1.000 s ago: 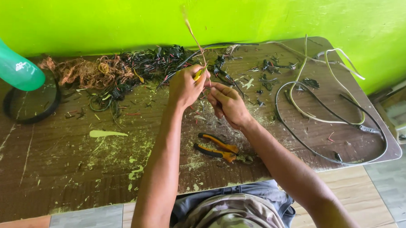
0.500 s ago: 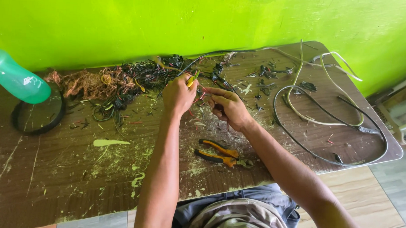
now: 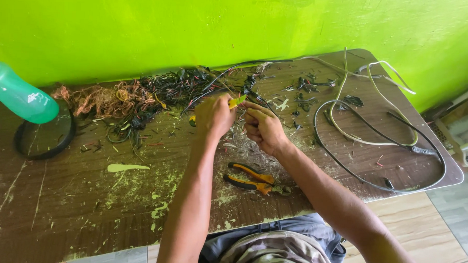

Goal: Strip insulation from electrical wires using a small handheld tool

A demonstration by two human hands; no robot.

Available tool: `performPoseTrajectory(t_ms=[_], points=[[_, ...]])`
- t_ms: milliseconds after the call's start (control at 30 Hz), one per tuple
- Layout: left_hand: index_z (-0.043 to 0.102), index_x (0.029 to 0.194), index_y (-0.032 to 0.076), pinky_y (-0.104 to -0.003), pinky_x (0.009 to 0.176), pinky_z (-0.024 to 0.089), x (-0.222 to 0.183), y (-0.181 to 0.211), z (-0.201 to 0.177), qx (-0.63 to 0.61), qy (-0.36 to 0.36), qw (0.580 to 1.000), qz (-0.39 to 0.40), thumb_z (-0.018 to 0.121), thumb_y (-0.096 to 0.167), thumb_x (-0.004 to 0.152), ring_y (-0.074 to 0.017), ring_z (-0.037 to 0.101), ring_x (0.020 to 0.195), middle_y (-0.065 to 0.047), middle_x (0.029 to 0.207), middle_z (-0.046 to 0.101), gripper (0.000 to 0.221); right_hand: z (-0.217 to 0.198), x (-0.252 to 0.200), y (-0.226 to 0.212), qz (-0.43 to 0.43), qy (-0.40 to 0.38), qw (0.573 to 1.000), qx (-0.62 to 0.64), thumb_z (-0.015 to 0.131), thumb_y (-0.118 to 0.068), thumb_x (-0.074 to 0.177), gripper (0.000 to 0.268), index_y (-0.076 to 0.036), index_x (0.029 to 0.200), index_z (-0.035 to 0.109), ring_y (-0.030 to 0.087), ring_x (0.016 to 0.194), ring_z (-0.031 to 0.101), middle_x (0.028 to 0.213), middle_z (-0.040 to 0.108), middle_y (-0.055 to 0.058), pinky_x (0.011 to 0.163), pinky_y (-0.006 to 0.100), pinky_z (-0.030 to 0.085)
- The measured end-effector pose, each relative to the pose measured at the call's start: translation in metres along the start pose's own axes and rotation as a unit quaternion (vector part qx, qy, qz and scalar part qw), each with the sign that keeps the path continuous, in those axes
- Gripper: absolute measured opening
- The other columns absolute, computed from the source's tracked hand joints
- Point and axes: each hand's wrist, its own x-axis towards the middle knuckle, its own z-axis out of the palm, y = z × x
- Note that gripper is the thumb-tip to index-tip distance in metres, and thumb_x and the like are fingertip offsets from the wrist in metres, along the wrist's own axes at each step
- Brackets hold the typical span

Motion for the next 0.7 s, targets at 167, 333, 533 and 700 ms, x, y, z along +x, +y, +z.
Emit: performPoseTrajectory(t_ms=[167, 333, 533, 700], points=[[0.061, 0.122, -0.013, -0.06, 0.099, 0.05, -0.045, 0.045, -0.053, -0.162, 0.014, 0.986, 0.021, 0.052, -0.006, 0.092, -0.0489, 0.067, 0.109, -0.038, 0.115, 0.067, 0.032, -0.009, 0.008, 0.008, -0.012, 0.004, 1.0, 0.014, 0.044, -0.012, 0.104, 0.037, -0.002, 0.139, 0.05, 0.002, 0.047, 0.029, 0.071, 0.024, -0.007, 0.032, 0.015, 0.026], [0.058, 0.124, -0.018, -0.057, 0.104, 0.049, -0.053, 0.049, -0.056, -0.147, 0.0, 0.988, 0.046, 0.048, -0.022, 0.089, -0.046, 0.066, 0.113, -0.037, 0.117, 0.065, 0.037, 0.003, -0.002, -0.002, -0.015, -0.004, 1.0, 0.018, 0.043, -0.012, 0.104, 0.038, -0.004, 0.141, 0.049, 0.002, 0.047, 0.029, 0.072, 0.023, -0.007, 0.033, 0.015, 0.026], [0.06, 0.117, -0.015, -0.056, 0.094, 0.053, -0.048, 0.043, -0.042, -0.163, 0.013, 0.984, 0.072, 0.042, -0.024, 0.089, -0.0431, 0.07, 0.103, -0.033, 0.107, 0.067, 0.035, -0.006, 0.004, 0.004, -0.02, 0.005, 0.999, 0.034, 0.042, -0.01, 0.103, 0.04, -0.005, 0.141, 0.05, 0.001, 0.048, 0.028, 0.072, 0.023, -0.008, 0.034, 0.015, 0.026], [0.07, 0.098, 0.007, -0.039, 0.069, 0.057, -0.018, 0.016, 0.0, 0.034, 0.042, 0.995, 0.078, 0.053, 0.003, 0.092, -0.0229, 0.075, 0.076, -0.009, 0.08, 0.072, 0.019, -0.013, 0.009, 0.01, -0.021, 0.004, 0.999, 0.028, 0.041, -0.011, 0.104, 0.039, -0.005, 0.142, 0.049, 0.002, 0.051, 0.031, 0.074, 0.026, -0.008, 0.037, 0.015, 0.027]])
